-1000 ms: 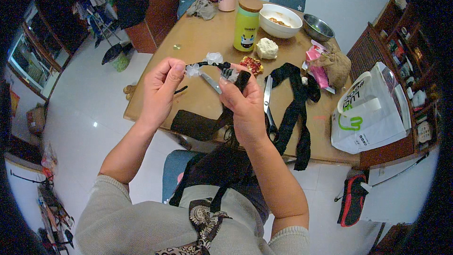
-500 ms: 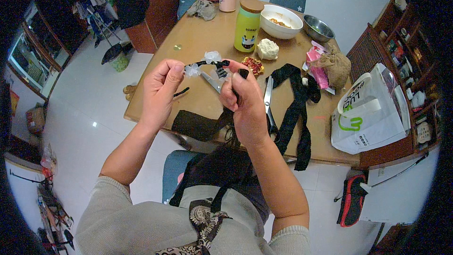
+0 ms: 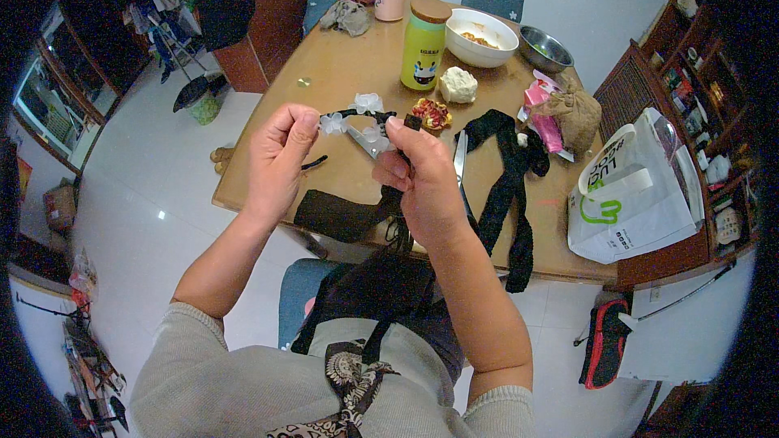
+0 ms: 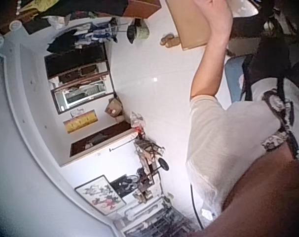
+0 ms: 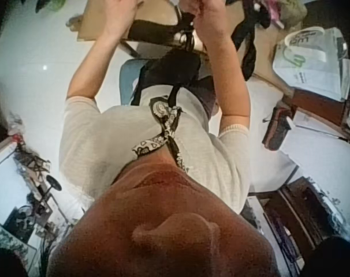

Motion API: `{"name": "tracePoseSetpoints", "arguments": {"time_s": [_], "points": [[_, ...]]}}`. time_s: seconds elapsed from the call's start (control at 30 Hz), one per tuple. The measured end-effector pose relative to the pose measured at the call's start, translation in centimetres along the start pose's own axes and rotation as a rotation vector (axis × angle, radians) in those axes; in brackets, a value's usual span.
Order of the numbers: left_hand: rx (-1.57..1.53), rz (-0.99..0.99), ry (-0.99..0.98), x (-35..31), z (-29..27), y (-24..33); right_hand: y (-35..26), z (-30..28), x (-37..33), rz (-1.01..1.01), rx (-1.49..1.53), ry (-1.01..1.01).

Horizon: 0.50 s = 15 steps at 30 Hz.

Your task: The person uses scissors to cut a long strip of dark fabric into smaller pieces. They then fold the cut fabric and attach a white flower-shaped embellishment to it.

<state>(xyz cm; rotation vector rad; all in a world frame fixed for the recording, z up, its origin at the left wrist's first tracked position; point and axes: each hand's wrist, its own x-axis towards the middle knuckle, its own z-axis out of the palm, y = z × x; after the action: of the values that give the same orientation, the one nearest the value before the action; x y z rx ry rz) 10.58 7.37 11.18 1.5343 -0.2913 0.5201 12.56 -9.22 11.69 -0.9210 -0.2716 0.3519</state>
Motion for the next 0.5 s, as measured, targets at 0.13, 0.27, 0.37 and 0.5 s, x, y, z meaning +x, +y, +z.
{"name": "tracePoseSetpoints", "arguments": {"time_s": [0.13, 0.27, 0.37, 0.5], "points": [[0.002, 0.001, 0.023, 0.0, 0.2, 0.0, -0.8, 0.0, -0.2, 0.121, 0.117, -0.151], [0.032, 0.011, 0.045, 0.0, 0.3, 0.1, -1.3, -0.1, -0.3, 0.221, 0.256, -0.249], [0.052, 0.011, 0.042, 0.0, 0.4, 0.2, -1.6, -0.3, -0.3, 0.27, 0.286, -0.256], [0.047, -0.021, 0.052, 0.0, 0.6, 0.4, -1.3, -0.4, -0.3, 0.178, 0.161, -0.245]]}}
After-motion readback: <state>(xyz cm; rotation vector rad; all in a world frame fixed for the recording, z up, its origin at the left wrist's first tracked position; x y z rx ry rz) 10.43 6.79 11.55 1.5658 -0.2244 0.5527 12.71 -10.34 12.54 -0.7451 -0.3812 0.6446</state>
